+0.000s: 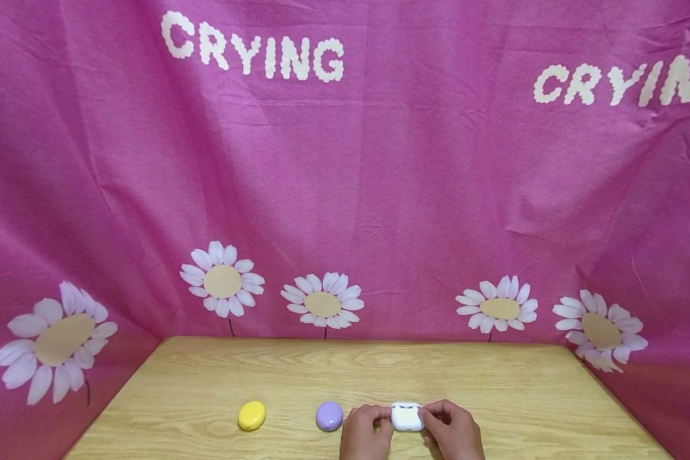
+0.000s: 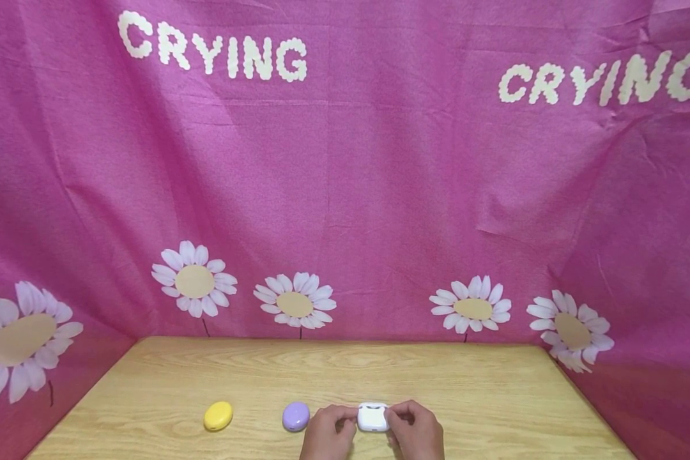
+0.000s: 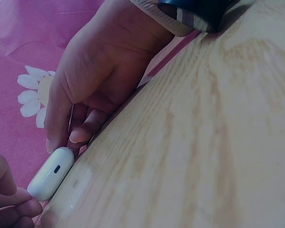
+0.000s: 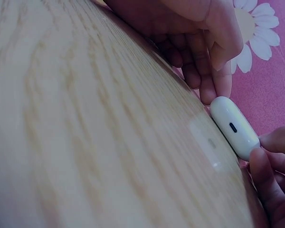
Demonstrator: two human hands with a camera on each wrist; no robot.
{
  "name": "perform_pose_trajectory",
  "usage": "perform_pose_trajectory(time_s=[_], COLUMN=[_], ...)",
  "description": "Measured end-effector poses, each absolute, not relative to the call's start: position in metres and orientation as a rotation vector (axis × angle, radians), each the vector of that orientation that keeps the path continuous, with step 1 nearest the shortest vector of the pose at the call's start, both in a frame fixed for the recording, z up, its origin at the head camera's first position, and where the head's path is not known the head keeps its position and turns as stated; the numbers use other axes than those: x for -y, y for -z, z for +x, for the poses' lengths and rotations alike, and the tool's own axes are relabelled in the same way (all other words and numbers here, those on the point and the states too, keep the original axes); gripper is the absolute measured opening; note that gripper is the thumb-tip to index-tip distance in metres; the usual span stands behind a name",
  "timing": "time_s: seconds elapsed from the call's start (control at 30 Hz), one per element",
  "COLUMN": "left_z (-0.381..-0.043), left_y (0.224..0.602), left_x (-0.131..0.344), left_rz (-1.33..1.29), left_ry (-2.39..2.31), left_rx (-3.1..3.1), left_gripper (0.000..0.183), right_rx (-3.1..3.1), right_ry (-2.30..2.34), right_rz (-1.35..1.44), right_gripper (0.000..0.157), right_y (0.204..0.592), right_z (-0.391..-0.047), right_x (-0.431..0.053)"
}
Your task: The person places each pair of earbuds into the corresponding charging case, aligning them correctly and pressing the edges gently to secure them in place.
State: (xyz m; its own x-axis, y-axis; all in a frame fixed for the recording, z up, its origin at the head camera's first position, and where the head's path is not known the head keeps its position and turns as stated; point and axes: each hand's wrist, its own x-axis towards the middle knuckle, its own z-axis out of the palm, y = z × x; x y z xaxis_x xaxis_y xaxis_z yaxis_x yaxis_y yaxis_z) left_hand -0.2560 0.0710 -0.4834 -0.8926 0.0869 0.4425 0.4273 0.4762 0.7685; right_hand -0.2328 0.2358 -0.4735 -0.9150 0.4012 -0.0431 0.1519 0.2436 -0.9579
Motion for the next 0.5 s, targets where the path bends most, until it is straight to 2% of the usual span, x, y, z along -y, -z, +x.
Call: perform_pose_trajectory(time_s=[0.5], left_z=[-0.2577], left_y=[0.4835], left_x=[-0.0716], left_rz=[-0.446], left_ry=[1.401], left_rx=[2.389], left_gripper=[0.017], right_rx=[2.258], right_ry=[-1.759], right_rz=[-0.492], right_gripper=[0.017], right_y=[0.4755], right_z=[-0.2342], right_x=[-0.2348])
